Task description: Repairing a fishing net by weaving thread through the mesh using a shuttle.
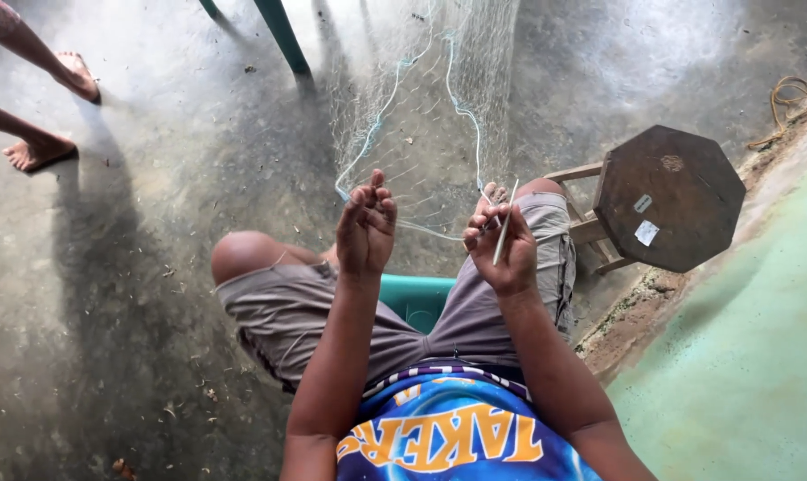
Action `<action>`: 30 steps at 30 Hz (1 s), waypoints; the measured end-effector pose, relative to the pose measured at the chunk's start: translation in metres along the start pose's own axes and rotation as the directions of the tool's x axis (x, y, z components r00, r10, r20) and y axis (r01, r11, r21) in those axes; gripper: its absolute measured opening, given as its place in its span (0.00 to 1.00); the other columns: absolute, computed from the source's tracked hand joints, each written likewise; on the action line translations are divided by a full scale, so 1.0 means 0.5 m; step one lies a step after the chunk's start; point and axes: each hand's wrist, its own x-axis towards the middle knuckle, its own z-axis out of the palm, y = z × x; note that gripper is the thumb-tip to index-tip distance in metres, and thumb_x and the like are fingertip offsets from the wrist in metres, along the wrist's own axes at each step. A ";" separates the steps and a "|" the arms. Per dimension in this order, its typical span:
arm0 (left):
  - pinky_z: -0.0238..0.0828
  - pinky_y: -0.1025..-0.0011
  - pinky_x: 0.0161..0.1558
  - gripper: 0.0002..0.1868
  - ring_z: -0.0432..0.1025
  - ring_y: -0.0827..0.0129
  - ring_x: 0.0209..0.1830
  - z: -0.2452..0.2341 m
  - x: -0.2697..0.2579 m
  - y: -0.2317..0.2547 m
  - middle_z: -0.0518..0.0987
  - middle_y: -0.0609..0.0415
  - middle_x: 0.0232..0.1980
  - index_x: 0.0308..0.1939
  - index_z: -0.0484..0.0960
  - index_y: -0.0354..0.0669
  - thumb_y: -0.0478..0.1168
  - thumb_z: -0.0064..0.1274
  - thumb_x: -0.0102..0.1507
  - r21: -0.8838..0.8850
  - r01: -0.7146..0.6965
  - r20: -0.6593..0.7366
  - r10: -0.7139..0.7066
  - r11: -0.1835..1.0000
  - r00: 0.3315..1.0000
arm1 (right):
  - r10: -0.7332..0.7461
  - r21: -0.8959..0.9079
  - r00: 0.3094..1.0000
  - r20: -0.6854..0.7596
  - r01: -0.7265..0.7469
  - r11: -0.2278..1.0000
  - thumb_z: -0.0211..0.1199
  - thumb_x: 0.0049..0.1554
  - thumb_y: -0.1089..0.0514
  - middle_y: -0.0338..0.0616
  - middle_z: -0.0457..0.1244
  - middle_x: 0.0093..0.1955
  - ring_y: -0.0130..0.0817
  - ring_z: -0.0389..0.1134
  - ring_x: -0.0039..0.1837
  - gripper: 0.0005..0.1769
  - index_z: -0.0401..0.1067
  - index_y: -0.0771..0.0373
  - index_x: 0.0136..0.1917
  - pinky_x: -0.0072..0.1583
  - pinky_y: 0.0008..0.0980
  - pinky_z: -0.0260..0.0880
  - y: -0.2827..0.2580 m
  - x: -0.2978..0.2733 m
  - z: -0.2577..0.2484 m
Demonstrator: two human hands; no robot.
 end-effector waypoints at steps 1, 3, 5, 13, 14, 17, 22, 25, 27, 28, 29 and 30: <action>0.79 0.73 0.56 0.06 0.80 0.68 0.52 0.014 -0.006 0.001 0.80 0.48 0.64 0.42 0.84 0.43 0.38 0.52 0.71 0.002 0.005 0.004 -0.005 1.000 1.000 | -0.006 0.002 1.000 0.002 0.006 1.000 0.53 0.67 0.46 0.38 0.69 0.51 0.38 0.68 0.58 0.17 0.79 0.55 0.49 0.59 0.38 0.67 -0.001 0.006 -0.012; 0.80 0.63 0.57 0.08 0.80 0.62 0.55 0.038 -0.020 0.002 0.79 0.43 0.64 0.43 0.84 0.40 0.38 0.50 0.70 -0.025 0.144 0.035 -0.143 0.989 0.989 | 0.004 -0.004 1.000 -0.005 -0.004 1.000 0.52 0.68 0.43 0.36 0.69 0.51 0.37 0.67 0.58 0.18 0.78 0.53 0.50 0.59 0.38 0.67 -0.003 0.016 -0.041; 0.80 0.61 0.57 0.09 0.80 0.60 0.55 0.031 -0.027 0.015 0.79 0.42 0.65 0.42 0.84 0.39 0.37 0.48 0.70 -0.013 0.156 0.057 -0.155 0.988 0.986 | 0.004 -0.008 1.000 -0.025 -0.004 1.000 0.52 0.68 0.44 0.38 0.69 0.51 0.37 0.68 0.56 0.18 0.79 0.55 0.49 0.59 0.38 0.68 0.003 0.023 -0.025; 0.80 0.61 0.60 0.05 0.79 0.59 0.55 0.014 -0.035 0.045 0.79 0.42 0.64 0.40 0.79 0.38 0.33 0.47 0.68 0.028 -0.048 0.111 0.044 0.998 0.993 | 0.057 -0.047 0.990 -0.127 -0.063 0.997 0.53 0.68 0.45 0.40 0.68 0.49 0.35 0.68 0.53 0.18 0.78 0.57 0.48 0.59 0.40 0.72 0.036 0.063 -0.019; 0.80 0.61 0.59 0.04 0.79 0.58 0.55 0.021 -0.036 0.045 0.78 0.40 0.65 0.40 0.78 0.37 0.32 0.48 0.68 0.032 -0.082 0.129 0.077 0.996 0.989 | 0.064 -0.041 0.989 -0.130 -0.070 0.997 0.53 0.68 0.45 0.39 0.68 0.49 0.34 0.67 0.52 0.18 0.78 0.57 0.48 0.58 0.38 0.72 0.042 0.061 -0.003; 0.79 0.67 0.54 0.02 0.78 0.60 0.54 0.031 -0.030 0.072 0.77 0.42 0.66 0.40 0.77 0.38 0.33 0.50 0.67 0.045 -0.111 0.146 0.104 0.993 0.984 | 0.078 -0.050 0.989 -0.125 -0.085 0.995 0.53 0.68 0.45 0.39 0.67 0.49 0.33 0.66 0.51 0.18 0.78 0.56 0.49 0.58 0.38 0.72 0.055 0.078 0.002; 0.77 0.78 0.39 0.02 0.78 0.65 0.48 0.023 -0.061 0.083 0.78 0.46 0.64 0.39 0.77 0.41 0.34 0.50 0.68 0.032 -0.012 0.099 0.009 0.999 0.995 | 0.090 -0.091 0.986 -0.143 -0.103 0.990 0.52 0.68 0.44 0.38 0.68 0.51 0.33 0.67 0.53 0.19 0.78 0.54 0.50 0.60 0.39 0.71 0.056 0.098 -0.025; 0.76 0.79 0.38 0.02 0.77 0.66 0.46 0.004 -0.080 0.072 0.78 0.46 0.63 0.40 0.74 0.42 0.31 0.51 0.67 0.065 0.022 0.075 -0.027 0.998 0.997 | 0.089 -0.161 0.982 -0.169 -0.117 0.980 0.52 0.68 0.44 0.43 0.69 0.55 0.38 0.70 0.58 0.19 0.78 0.56 0.50 0.63 0.43 0.72 0.056 0.093 -0.007; 0.74 0.81 0.40 0.07 0.75 0.69 0.46 -0.006 -0.078 0.074 0.79 0.49 0.63 0.41 0.73 0.47 0.30 0.52 0.66 0.105 0.022 0.066 -0.029 0.994 0.997 | 0.140 -0.340 0.960 -0.241 -0.219 0.915 0.51 0.69 0.45 0.50 0.68 0.62 0.45 0.71 0.64 0.17 0.74 0.57 0.51 0.66 0.52 0.72 0.064 0.079 0.037; 0.74 0.81 0.40 0.07 0.75 0.69 0.46 -0.004 -0.080 0.079 0.79 0.49 0.63 0.41 0.73 0.47 0.30 0.52 0.66 0.102 0.014 0.071 -0.021 0.995 0.997 | 0.143 -0.347 0.961 -0.237 -0.221 0.912 0.51 0.69 0.45 0.50 0.68 0.62 0.45 0.71 0.64 0.17 0.74 0.57 0.51 0.66 0.52 0.72 0.058 0.077 0.038; 0.73 0.82 0.39 0.08 0.76 0.69 0.46 -0.001 -0.080 0.083 0.79 0.49 0.62 0.39 0.72 0.47 0.29 0.53 0.66 0.116 0.006 0.058 -0.012 0.993 0.998 | 0.002 -0.458 0.980 -0.201 -0.096 0.884 0.53 0.68 0.46 0.47 0.70 0.60 0.42 0.72 0.64 0.15 0.76 0.55 0.50 0.68 0.48 0.70 0.050 0.075 0.038; 0.72 0.83 0.39 0.10 0.76 0.69 0.46 0.001 -0.079 0.087 0.80 0.50 0.62 0.38 0.71 0.48 0.29 0.54 0.65 0.130 -0.003 0.044 -0.003 0.992 0.999 | -0.135 -0.557 0.980 -0.148 0.030 0.830 0.55 0.67 0.48 0.43 0.72 0.59 0.40 0.72 0.64 0.13 0.77 0.53 0.49 0.71 0.44 0.69 0.043 0.075 0.038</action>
